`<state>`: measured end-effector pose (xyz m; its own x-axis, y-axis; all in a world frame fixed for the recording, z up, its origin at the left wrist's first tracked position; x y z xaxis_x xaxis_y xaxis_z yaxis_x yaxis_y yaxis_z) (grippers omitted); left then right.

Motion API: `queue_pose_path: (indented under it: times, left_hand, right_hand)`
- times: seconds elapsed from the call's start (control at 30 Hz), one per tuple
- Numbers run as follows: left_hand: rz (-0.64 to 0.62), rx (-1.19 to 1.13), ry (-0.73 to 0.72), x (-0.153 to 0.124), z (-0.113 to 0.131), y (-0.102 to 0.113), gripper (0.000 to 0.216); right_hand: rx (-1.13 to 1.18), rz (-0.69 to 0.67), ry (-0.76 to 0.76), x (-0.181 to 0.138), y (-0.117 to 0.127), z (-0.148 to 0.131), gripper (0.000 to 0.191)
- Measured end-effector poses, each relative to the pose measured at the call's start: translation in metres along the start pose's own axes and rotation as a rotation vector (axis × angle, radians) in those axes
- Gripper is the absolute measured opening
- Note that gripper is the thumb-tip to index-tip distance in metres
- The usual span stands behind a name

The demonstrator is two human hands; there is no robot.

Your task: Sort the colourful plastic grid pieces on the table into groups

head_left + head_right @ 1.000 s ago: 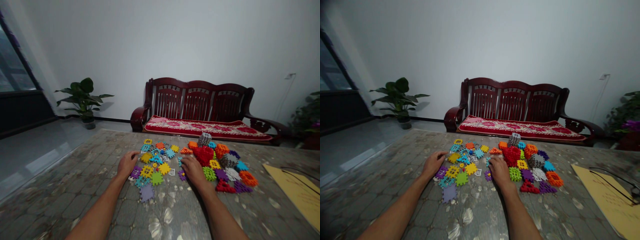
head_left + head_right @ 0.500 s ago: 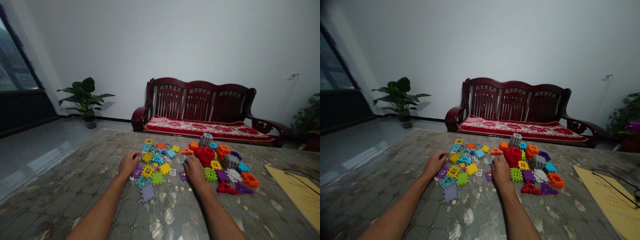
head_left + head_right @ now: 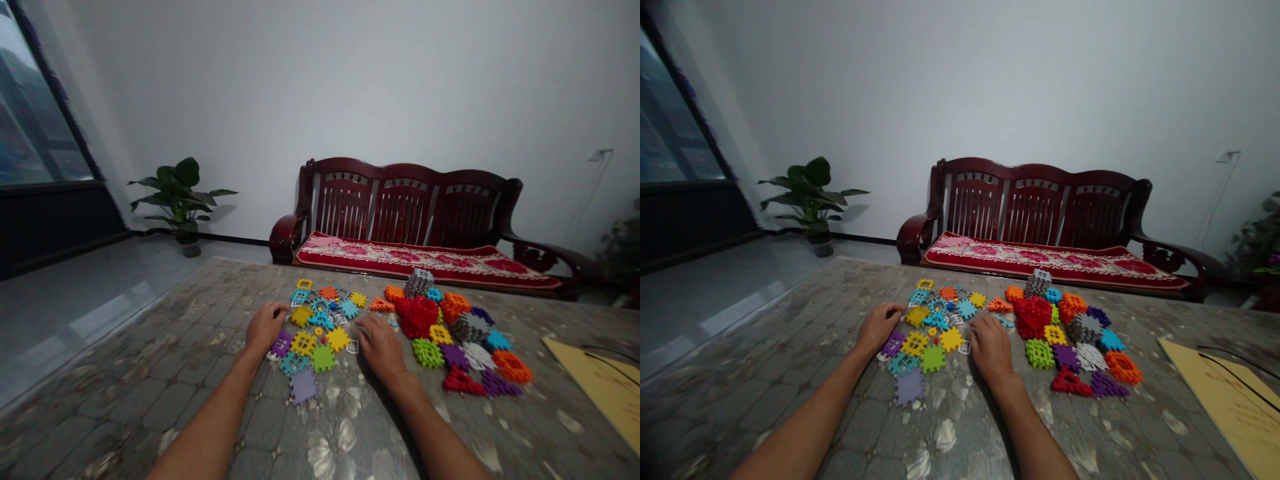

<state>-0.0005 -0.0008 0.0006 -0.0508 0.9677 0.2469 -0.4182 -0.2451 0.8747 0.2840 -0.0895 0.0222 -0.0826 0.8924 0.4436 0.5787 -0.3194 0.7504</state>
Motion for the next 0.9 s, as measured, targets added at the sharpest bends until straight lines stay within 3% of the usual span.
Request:
queue_pose_path:
  times: [0.23, 0.47, 0.63, 0.77, 0.9]
  left_hand:
    - [0.005, 0.010, 0.001, -0.001, 0.001, 0.000, 0.025]
    - [0.017, 0.011, -0.004, -0.001, 0.000, -0.001, 0.025]
    - [-0.002, 0.011, -0.005, -0.001, 0.001, 0.000, 0.026]
    - [0.004, 0.018, -0.012, 0.000, 0.001, 0.001, 0.025]
    - [0.004, 0.024, -0.006, 0.000, 0.001, 0.001, 0.026]
  right_hand:
    - [0.147, -0.108, 0.039, 0.019, -0.024, -0.035, 0.022]
    - [-0.040, -0.201, -0.025, 0.043, -0.045, -0.059, 0.029]
    - [-0.091, -0.250, -0.020, 0.045, -0.054, -0.062, 0.025]
    - [-0.002, -0.195, -0.015, 0.041, -0.049, -0.055, 0.035]
    - [0.119, -0.031, -0.009, 0.034, -0.028, -0.031, 0.043]
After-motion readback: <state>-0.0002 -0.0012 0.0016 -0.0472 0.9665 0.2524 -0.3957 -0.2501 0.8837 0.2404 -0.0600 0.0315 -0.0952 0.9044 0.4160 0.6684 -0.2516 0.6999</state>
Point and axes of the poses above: each hand's wrist, its own x-axis towards the middle knuckle, its own y-axis out of the back of the hand, z = x × y, the point moved 2 cm from there along x, towards the middle knuckle, and after that the axes turned 13 degrees about x, right-handed, at the moved point
